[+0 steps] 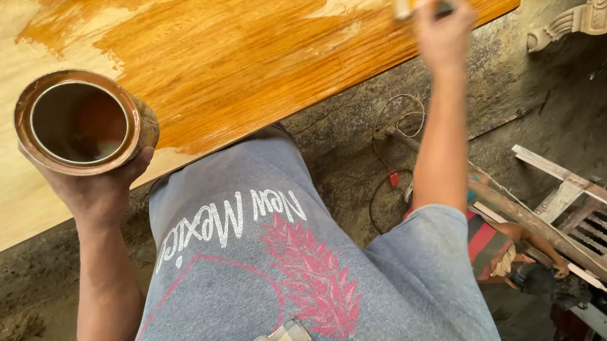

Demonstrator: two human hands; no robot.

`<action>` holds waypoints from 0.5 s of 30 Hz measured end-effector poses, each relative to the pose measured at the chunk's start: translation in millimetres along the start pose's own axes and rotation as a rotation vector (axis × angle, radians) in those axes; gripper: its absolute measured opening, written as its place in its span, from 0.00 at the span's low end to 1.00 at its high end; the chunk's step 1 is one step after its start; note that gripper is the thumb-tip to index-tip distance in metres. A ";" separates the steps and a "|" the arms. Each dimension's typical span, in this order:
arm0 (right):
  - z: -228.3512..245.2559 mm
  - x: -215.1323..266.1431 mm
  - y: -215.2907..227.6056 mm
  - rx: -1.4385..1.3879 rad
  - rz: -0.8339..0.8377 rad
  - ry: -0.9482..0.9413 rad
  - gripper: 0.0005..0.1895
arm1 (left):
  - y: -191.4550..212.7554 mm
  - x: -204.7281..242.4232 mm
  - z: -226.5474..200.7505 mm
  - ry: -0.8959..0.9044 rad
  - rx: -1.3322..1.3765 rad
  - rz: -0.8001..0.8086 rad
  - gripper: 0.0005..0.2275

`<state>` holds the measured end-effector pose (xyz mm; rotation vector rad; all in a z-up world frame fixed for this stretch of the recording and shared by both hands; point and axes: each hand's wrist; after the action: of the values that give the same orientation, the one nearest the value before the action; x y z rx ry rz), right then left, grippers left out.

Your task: The person applies a liquid stain to a large wooden board using a brush, dipping the brush into a container of stain repeatedly.

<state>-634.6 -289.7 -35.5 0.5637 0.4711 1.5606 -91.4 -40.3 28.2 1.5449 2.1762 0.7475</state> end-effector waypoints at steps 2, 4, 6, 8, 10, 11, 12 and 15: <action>11.3 31.5 -40.7 -0.021 0.214 0.107 0.08 | 4.1 1.2 2.5 0.020 0.059 0.004 0.49; 12.8 22.7 -29.2 -0.025 0.147 -0.068 0.08 | 8.5 3.8 5.9 0.004 0.059 0.015 0.48; 10.3 7.8 -15.3 -0.018 0.016 -0.189 0.07 | 12.5 4.3 9.3 -0.039 -0.018 0.011 0.48; 12.6 -6.2 -8.1 -0.004 -0.176 -0.246 0.08 | 17.4 4.5 9.5 -0.044 -0.080 -0.002 0.49; 19.0 8.9 -39.3 -0.006 0.018 -0.056 0.06 | 18.5 3.6 9.2 -0.001 0.013 -0.003 0.49; 24.1 13.9 -56.7 -0.006 0.117 0.036 0.06 | 17.1 3.5 9.4 0.035 0.133 0.007 0.48; 28.8 13.9 -66.3 0.018 0.157 -0.001 0.07 | 20.9 5.5 9.7 0.031 0.139 0.008 0.48; 35.0 3.7 -71.0 0.031 0.121 0.043 0.09 | 25.1 7.1 15.6 -0.058 0.006 -0.015 0.49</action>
<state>-557.2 -282.5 -50.8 0.5922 0.5020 1.6857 -66.1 -23.8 31.2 1.5325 2.1473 0.6834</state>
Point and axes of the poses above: each hand's wrist, its own x-axis away from the middle knuckle, its own y-axis out of the back of the hand, z = x × y, and after that the axes turned 12 degrees about -x, right-handed
